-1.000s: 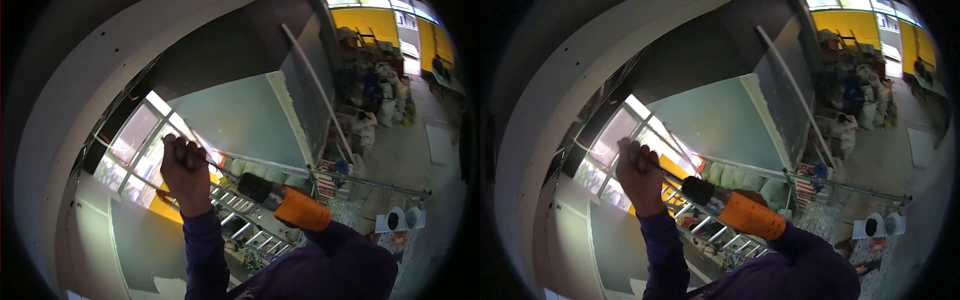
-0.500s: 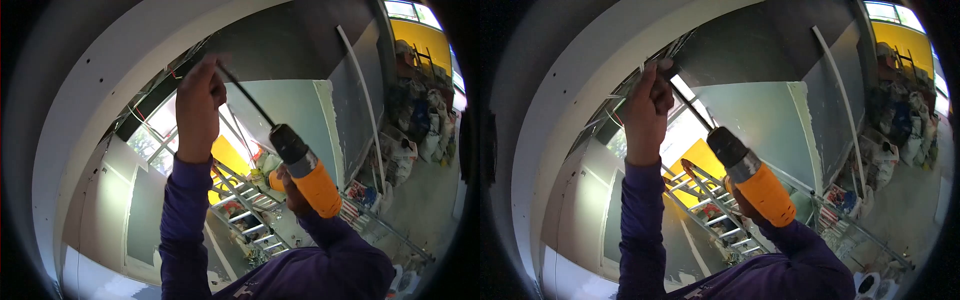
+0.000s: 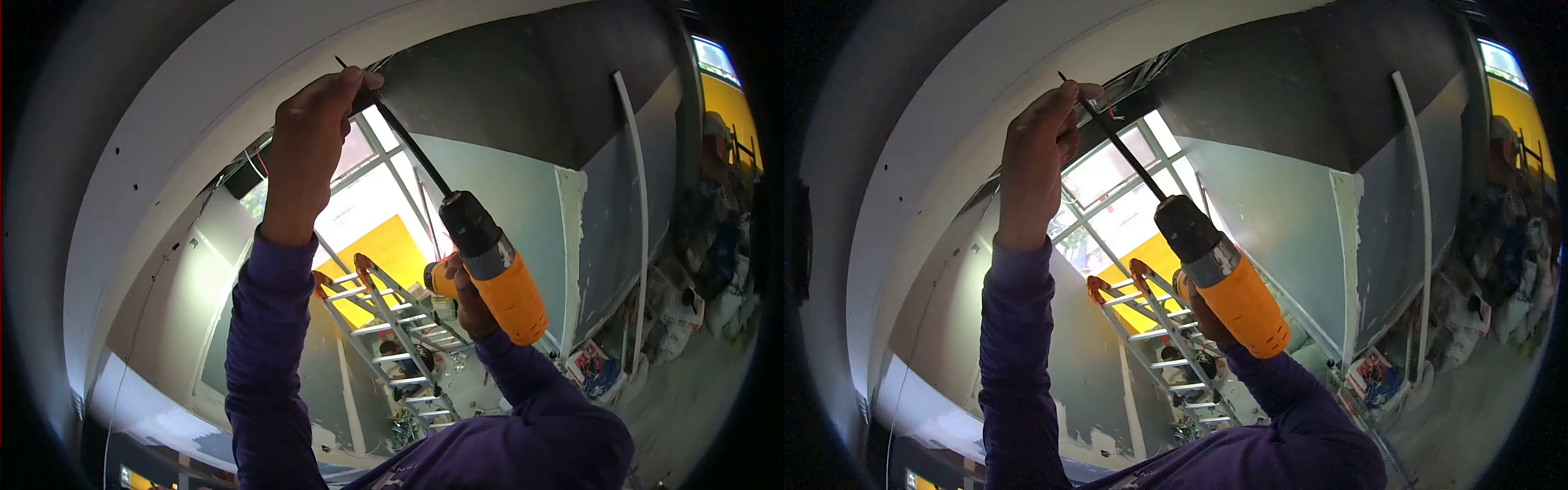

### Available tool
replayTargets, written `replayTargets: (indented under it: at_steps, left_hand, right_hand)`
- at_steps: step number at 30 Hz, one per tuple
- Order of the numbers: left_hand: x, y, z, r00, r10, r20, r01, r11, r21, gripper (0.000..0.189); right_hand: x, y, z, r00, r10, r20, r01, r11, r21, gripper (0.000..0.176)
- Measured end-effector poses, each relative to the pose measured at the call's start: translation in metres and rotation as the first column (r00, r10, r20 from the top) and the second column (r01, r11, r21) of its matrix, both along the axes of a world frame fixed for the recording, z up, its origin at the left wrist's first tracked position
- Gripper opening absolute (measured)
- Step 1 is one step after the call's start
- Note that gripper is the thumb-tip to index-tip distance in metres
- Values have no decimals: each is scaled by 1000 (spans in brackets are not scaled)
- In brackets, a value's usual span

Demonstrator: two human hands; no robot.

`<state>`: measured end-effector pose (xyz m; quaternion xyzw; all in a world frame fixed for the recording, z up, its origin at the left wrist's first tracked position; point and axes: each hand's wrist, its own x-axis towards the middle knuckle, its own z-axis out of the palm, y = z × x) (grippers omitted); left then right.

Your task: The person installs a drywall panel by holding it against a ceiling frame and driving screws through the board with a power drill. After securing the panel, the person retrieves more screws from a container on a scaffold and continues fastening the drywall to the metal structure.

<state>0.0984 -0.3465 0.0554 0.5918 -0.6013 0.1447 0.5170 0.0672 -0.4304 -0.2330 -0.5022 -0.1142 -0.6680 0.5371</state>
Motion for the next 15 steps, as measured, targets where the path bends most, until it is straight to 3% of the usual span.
replayTargets:
  at_steps: [1,7,9,10,12,13,14,15]
  left_hand:
    - [-1,0,1,999,19,29,-18,1000,-6,31]
    - [-5,3,6,995,70,69,-71,997,16,31]
    - [-5,6,6,944,166,285,-166,986,-23,29]
    - [-5,4,6,903,182,390,-180,983,-40,28]
    - [-3,4,3,887,225,404,-212,974,-77,26]
    - [-4,3,2,843,291,453,-260,957,-132,27]
    - [-12,2,3,987,129,92,-127,991,-28,30]
    - [-13,-3,0,993,114,16,-113,991,-68,32]
  right_hand:
    - [4,-1,6,994,49,94,-51,999,18,21]
    - [17,-2,3,997,20,71,-22,999,29,17]
    - [22,-6,-8,1000,15,15,-16,999,50,17]
    - [13,-10,-3,992,89,-90,-88,996,13,18]
    - [-4,-16,7,941,179,-286,-200,979,-44,18]
    - [2,-20,4,960,112,-256,-149,980,-129,18]
    - [11,-22,4,972,57,-226,-108,969,-221,18]
    - [22,-22,0,983,57,-175,-97,969,-227,18]
